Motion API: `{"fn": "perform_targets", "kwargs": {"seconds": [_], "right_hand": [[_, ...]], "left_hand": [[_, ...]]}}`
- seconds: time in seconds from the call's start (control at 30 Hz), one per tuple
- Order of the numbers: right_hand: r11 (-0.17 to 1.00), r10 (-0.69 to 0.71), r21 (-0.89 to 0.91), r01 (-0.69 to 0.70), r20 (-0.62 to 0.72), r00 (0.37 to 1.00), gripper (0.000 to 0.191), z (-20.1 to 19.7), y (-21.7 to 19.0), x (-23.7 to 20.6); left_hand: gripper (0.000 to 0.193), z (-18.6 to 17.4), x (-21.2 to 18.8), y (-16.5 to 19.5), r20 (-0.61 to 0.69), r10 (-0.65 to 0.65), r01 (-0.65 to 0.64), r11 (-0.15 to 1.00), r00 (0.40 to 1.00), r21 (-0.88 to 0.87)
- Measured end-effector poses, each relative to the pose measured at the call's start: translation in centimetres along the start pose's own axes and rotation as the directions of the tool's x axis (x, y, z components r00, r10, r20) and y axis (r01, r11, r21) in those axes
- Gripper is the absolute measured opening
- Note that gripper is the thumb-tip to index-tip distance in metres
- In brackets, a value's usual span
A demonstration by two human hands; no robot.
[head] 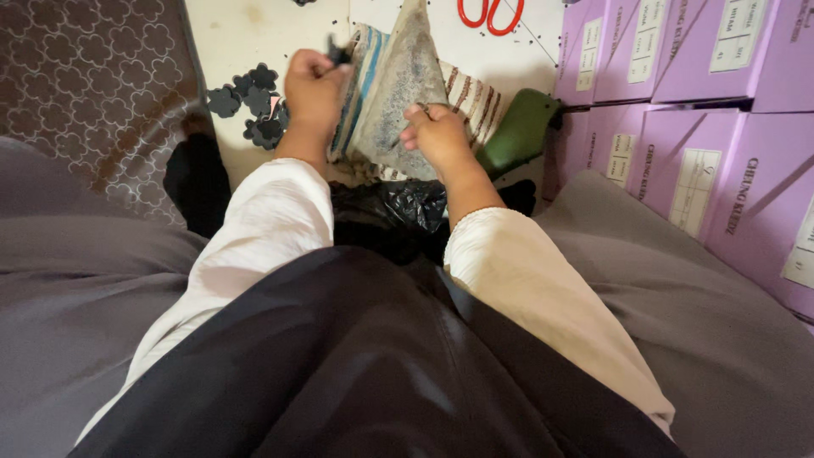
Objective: The person sits on the floor and uses a green handheld press to shape small black flower-shaped pieces. They repeatedly pick up a piece, place it in the press, squeeze it, and set it aside. The person also uses red-handled scissors to trim the edges of the pieces. Finished pieces are placed in a pile on the floor.
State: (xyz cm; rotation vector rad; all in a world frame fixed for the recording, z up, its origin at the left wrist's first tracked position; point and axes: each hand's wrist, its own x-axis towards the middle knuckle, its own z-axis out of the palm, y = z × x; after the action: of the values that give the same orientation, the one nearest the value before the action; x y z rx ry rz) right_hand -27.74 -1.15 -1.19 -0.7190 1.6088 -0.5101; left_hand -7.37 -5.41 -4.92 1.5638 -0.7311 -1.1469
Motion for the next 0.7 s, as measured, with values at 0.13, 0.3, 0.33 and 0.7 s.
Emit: {"fn": "perform_targets", "kwargs": {"seconds": [0.13, 0.3, 0.33, 0.7], "right_hand": [[0.999, 0.019, -0.044, -0.02, -0.03, 0.999, 0.029, -0.1, 0.2, 0.3], [0.999, 0.025, -0.02, -0.026, -0.047, 0.999, 0.03, -0.1, 1.1, 0.8], [0.999, 0.033, -0.03, -0.034, -0.055, 0.998, 0.03, -0.1, 1.2, 0.9], [0.996, 0.053, -0.07, -0.06, -0.091, 0.994, 0.03, -0.1, 1.5, 0.8]], "left_hand": [[0.032, -3.9, 1.0, -1.1, -0.28, 0.073, -0.081, 0.997, 0.957, -0.018], [0.06, -7.2, -1.1, -1.4, -0.445, -0.139, 0.187, 0.98, 0.884, 0.064], [0.059, -7.3, -1.1, -1.4, -0.471, -0.149, 0.218, 0.971, 0.87, 0.094], [0.036, -8.5, -1.7, -1.8, -0.281, -0.428, 0.345, 0.889, 0.859, -0.302]]}}
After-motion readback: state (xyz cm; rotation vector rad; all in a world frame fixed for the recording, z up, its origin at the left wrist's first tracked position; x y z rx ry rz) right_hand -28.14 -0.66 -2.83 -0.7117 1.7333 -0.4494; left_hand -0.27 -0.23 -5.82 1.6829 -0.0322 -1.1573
